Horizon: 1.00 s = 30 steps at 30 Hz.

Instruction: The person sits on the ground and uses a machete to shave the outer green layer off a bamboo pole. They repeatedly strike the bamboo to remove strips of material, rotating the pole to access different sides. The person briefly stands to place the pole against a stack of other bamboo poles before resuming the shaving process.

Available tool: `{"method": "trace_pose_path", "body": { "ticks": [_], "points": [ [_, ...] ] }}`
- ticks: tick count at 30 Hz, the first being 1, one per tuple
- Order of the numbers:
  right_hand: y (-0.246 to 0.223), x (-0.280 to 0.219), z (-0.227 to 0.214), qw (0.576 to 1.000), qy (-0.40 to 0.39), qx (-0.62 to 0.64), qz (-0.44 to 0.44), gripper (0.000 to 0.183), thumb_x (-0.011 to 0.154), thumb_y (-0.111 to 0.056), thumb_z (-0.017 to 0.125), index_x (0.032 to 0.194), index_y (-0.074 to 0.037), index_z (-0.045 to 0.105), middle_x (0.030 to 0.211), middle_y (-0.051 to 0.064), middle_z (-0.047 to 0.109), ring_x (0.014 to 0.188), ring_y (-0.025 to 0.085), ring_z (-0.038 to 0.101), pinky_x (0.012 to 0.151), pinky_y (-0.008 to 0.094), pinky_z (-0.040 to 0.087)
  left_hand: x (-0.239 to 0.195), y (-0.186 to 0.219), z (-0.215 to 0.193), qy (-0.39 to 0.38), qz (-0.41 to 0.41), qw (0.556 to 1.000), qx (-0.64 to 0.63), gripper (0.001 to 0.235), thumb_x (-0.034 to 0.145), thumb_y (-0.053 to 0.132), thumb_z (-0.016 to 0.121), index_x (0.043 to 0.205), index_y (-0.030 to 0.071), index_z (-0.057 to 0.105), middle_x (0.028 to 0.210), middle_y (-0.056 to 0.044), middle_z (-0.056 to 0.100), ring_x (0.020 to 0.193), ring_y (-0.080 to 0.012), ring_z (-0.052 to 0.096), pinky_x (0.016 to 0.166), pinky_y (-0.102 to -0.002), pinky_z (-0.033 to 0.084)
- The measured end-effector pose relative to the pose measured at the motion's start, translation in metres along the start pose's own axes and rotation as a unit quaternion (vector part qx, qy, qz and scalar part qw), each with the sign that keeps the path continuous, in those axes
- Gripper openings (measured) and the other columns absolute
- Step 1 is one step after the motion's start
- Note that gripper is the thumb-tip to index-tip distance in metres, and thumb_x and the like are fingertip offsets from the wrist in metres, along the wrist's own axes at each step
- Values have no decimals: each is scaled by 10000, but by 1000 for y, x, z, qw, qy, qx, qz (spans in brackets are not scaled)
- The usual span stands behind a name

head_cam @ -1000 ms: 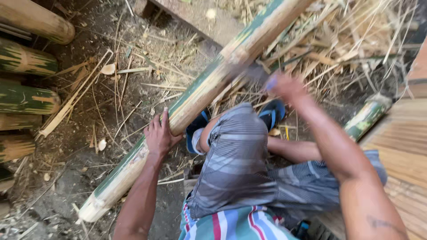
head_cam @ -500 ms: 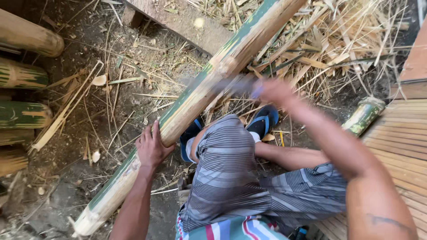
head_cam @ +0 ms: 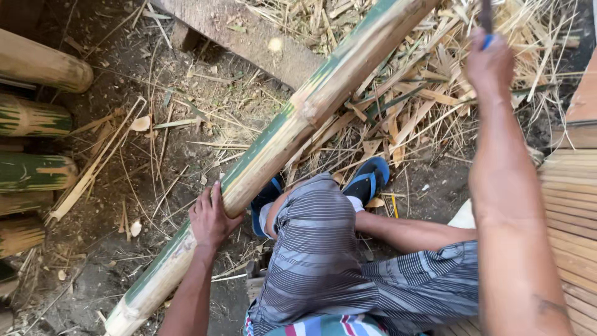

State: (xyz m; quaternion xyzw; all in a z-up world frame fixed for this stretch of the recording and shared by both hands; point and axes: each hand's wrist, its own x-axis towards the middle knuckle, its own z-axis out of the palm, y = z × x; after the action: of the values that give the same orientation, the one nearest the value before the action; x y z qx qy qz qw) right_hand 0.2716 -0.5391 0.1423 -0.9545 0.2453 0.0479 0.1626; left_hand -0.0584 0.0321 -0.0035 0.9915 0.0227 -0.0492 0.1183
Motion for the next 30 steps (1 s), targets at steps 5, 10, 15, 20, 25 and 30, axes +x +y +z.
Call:
{"method": "trace_pose_path", "body": {
  "ticks": [5, 10, 15, 20, 25, 30],
  "points": [
    [19, 8, 16, 997, 25, 70, -31, 416, 1208, -471, 418, 1137, -72, 515, 848, 9, 553, 601, 90, 543, 459, 295, 485, 0, -4, 4, -26, -2, 1000, 5, 1201, 580, 601, 893, 1531, 129, 333, 1413, -203, 523, 1272, -371, 555, 991, -578, 439],
    [23, -73, 97, 992, -28, 110, -51, 410, 1088, -376, 572, 1221, -18, 424, 840, 74, 609, 632, 180, 646, 485, 346, 539, 10, -4, -1, -98, -28, 995, -12, 1229, 615, 655, 868, 1553, 119, 283, 1471, -232, 462, 1316, -394, 510, 1062, -603, 395],
    [40, -114, 149, 987, 14, 141, -79, 422, 998, -300, 732, 1158, 8, 493, 840, 136, 644, 741, 316, 685, 683, 476, 533, 48, 25, -26, -181, -39, 982, -21, 1304, 570, 767, 824, 1559, 149, 241, 1545, -190, 410, 1398, -361, 457, 1095, -637, 370],
    [46, -118, 148, 987, 20, 137, -77, 444, 951, -290, 782, 1108, 18, 504, 851, 137, 629, 764, 313, 667, 703, 465, 533, 110, 85, -25, -144, 32, 988, -51, 1474, 506, 778, 886, 1598, 160, 114, 1515, -308, 372, 1323, -465, 467, 1006, -674, 418],
    [32, -122, 139, 984, 7, 160, -84, 437, 936, -290, 778, 1100, 9, 504, 835, 112, 619, 738, 283, 650, 692, 454, 534, 140, 84, -39, -249, 19, 963, -102, 1327, 627, 631, 869, 1658, 172, 171, 1261, -285, 604, 1044, -408, 679, 847, -509, 575],
    [20, -136, 133, 989, 20, 132, -66, 420, 935, -326, 789, 1091, -26, 540, 761, 88, 608, 694, 286, 650, 659, 469, 515, 130, 73, -55, -289, 9, 951, -107, 1340, 596, 601, 865, 1639, 138, 162, 1188, -256, 637, 925, -373, 708, 720, -466, 607]
  ]
}}
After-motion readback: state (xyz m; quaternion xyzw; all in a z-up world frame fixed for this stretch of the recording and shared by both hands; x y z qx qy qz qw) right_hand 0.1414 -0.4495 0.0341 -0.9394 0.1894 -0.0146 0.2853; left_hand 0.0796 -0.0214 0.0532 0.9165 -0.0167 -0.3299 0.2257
